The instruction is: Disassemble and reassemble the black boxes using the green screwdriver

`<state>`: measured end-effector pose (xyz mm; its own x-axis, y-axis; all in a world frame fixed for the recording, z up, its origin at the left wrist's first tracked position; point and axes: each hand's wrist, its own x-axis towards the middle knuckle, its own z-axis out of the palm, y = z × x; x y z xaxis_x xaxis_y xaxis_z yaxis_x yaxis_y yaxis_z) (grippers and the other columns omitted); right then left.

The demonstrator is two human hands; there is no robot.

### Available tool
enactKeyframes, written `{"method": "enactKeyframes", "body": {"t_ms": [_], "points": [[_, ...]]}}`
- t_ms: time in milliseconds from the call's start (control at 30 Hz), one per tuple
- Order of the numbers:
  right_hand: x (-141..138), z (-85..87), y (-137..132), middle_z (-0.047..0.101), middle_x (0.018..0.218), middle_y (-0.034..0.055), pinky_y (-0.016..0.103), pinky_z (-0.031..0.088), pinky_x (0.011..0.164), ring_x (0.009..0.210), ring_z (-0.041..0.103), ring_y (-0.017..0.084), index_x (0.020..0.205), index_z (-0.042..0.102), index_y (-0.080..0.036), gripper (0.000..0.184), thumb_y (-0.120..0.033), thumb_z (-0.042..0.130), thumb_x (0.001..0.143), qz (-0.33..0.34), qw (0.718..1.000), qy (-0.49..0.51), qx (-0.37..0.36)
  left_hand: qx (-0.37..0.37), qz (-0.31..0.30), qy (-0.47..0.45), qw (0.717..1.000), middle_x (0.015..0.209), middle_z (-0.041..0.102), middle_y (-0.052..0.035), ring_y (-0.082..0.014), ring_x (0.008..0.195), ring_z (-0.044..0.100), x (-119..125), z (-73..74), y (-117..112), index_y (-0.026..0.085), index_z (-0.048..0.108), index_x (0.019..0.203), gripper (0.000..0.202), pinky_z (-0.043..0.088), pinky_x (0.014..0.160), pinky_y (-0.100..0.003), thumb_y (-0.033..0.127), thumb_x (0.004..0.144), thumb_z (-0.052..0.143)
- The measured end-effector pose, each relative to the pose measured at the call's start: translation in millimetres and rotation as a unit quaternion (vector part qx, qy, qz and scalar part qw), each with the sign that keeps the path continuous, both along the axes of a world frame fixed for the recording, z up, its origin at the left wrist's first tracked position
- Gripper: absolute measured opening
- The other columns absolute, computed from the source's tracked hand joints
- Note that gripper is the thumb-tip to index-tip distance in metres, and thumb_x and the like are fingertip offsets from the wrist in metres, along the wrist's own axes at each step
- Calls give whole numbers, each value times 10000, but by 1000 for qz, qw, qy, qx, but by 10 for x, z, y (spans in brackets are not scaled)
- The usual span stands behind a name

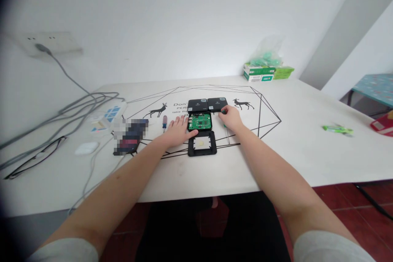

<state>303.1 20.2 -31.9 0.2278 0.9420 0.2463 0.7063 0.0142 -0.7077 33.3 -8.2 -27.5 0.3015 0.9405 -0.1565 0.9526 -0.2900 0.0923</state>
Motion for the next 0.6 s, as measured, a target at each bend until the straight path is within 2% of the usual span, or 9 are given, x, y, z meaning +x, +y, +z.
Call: {"method": "enactKeyframes", "body": {"t_ms": [167,367,600], "points": [[-70,-128,-24,754,1049,125,358,504,905,960,670,237,1056,748,-149,275,-278,689,821,24,999,-41,-7,19,0,-20,1000,1783,119,-235,-415,1663,105,-1,-36,-16,72,193,1719,1018,164,1319,-577,799,1012,286],[-47,-164,-59,756,1038,109,344,496,915,952,662,223,1068,751,-156,278,-320,707,847,42,997,-57,-20,33,-3,-30,999,1782,156,-233,-393,1666,127,-23,-88,-51,55,244,1701,946,156,1326,-536,736,1046,278],[-19,-183,-65,762,1022,87,329,498,915,925,653,202,1065,761,-163,289,-345,693,850,33,999,-31,-11,62,1,-34,997,1770,217,-230,-376,1657,187,-30,-152,-59,68,296,1686,882,183,1319,-513,693,1064,298]]}}
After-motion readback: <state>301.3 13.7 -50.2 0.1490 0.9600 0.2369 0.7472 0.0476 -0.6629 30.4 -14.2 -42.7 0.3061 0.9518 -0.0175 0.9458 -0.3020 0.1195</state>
